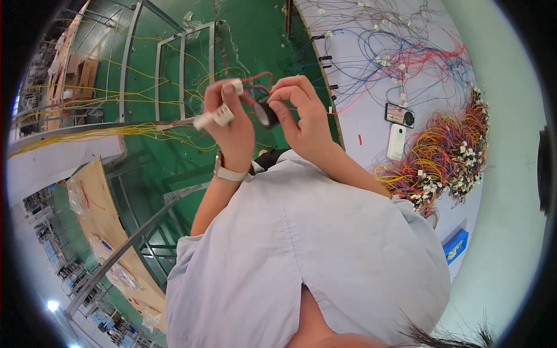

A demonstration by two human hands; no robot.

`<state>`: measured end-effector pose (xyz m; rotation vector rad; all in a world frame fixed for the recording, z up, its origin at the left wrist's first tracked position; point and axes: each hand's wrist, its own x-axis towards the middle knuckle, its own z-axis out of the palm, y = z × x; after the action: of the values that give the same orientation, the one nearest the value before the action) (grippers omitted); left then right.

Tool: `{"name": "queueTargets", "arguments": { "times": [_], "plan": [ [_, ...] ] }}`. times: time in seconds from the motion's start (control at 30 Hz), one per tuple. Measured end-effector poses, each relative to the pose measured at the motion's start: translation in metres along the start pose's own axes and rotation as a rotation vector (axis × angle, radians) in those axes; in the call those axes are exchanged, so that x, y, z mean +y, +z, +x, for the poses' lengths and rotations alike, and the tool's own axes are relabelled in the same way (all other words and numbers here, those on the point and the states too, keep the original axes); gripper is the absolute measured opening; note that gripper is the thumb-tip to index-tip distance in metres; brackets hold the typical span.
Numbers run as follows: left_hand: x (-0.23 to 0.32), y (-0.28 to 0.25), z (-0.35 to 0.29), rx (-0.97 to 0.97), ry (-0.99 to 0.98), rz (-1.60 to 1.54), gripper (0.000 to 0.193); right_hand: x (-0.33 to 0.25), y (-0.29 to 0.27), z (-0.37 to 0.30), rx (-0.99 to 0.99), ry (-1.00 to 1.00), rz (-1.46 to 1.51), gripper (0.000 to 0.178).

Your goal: Assembling and taping electrical wiring harnesses in a factory setting.

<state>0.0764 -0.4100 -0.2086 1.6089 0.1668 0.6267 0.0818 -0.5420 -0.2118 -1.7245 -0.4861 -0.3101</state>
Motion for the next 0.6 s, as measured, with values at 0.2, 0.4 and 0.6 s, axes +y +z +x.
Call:
{"name": "queueTargets", "arguments": {
  "times": [0.2, 0.4, 0.6],
  "plan": [
    [-0.003, 0.010, 0.009, -0.223, -0.135, -0.012, 0.027, -0.004, 0.000, -0.003, -0.040, -0.067, -0.049, 0.003],
    [-0.011, 0.022, -0.004, -0.180, -0.328, -0.103, 0.030, -0.001, 0.004, -0.014, 0.209, -0.446, -0.101, 0.004],
    [-0.024, 0.016, -0.002, -0.227, -0.403, -0.075, 0.031, -0.006, 0.006, -0.001, 0.246, -0.218, -0.328, 0.013]
  ]
}}
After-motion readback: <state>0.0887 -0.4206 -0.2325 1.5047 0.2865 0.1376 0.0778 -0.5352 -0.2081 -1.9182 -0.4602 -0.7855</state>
